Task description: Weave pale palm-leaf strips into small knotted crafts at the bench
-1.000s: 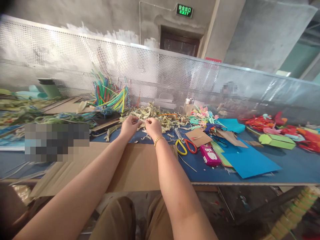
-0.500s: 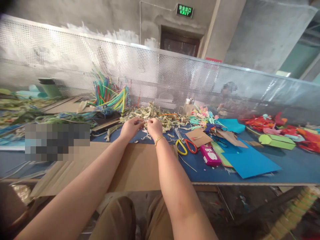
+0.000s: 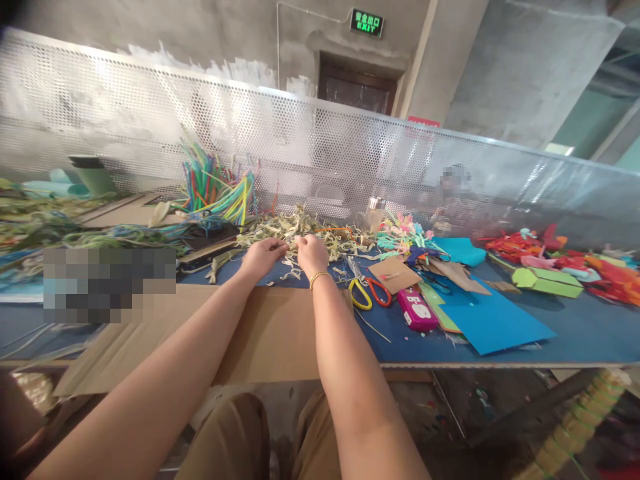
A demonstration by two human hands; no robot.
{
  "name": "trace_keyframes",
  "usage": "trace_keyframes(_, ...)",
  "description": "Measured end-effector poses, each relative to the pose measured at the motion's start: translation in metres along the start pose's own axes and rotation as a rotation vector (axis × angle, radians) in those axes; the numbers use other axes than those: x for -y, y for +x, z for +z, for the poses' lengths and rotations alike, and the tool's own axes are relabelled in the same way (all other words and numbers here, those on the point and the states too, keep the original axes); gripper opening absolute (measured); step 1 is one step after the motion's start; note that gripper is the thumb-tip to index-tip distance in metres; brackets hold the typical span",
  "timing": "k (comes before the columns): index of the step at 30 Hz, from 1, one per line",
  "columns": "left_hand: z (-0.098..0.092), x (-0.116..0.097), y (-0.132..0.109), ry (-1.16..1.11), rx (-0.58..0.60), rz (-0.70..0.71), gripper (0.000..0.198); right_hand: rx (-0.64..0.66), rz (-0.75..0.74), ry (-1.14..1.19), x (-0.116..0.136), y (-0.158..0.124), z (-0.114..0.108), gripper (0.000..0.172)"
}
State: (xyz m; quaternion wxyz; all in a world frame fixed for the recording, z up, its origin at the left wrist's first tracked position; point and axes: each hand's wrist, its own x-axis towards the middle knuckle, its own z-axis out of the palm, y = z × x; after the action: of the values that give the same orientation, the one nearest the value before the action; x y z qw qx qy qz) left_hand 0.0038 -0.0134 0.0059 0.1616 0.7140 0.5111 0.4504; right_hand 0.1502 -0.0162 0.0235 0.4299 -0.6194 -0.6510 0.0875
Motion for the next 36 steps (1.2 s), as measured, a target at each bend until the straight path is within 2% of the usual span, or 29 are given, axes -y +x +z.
trace_keyframes(9,0.003,0.002,0.0,-0.025,0.045,0.048,0.025,-0.015,0.037,0.062,-0.005,0.001,-0.001,0.053)
trace_keyframes(14,0.005,0.008,0.002,-0.086,0.004,-0.035,0.024,-0.132,0.156,0.387,-0.009,0.004,0.0,0.061)
trace_keyframes(16,0.005,0.008,0.003,-0.2,-0.041,-0.122,0.022,-0.106,0.215,0.592,-0.007,0.003,0.001,0.055)
trace_keyframes(18,0.005,0.006,0.003,-0.325,-0.062,-0.177,0.021,0.017,0.238,0.767,-0.002,0.0,0.006,0.043)
trace_keyframes(20,0.005,0.002,0.002,-0.385,-0.045,-0.177,0.023,0.155,0.206,0.883,0.001,-0.003,0.012,0.034)
trace_keyframes(22,0.004,-0.002,0.001,-0.396,-0.003,-0.155,0.027,0.213,0.146,0.951,0.003,-0.005,0.017,0.029)
trace_keyframes(25,0.003,-0.007,-0.001,-0.403,0.058,-0.143,0.03,0.15,0.116,0.968,0.003,-0.004,0.022,0.023)
trace_keyframes(29,0.004,-0.008,-0.001,-0.389,0.099,-0.13,0.033,0.043,0.205,0.932,0.004,-0.002,0.022,0.023)
trace_keyframes(33,0.006,-0.006,0.001,-0.368,0.105,-0.111,0.034,0.006,0.262,0.99,0.007,-0.004,0.021,0.025)
trace_keyframes(36,0.007,-0.005,0.001,-0.384,0.107,-0.095,0.031,0.033,0.285,1.036,0.009,-0.005,0.019,0.027)
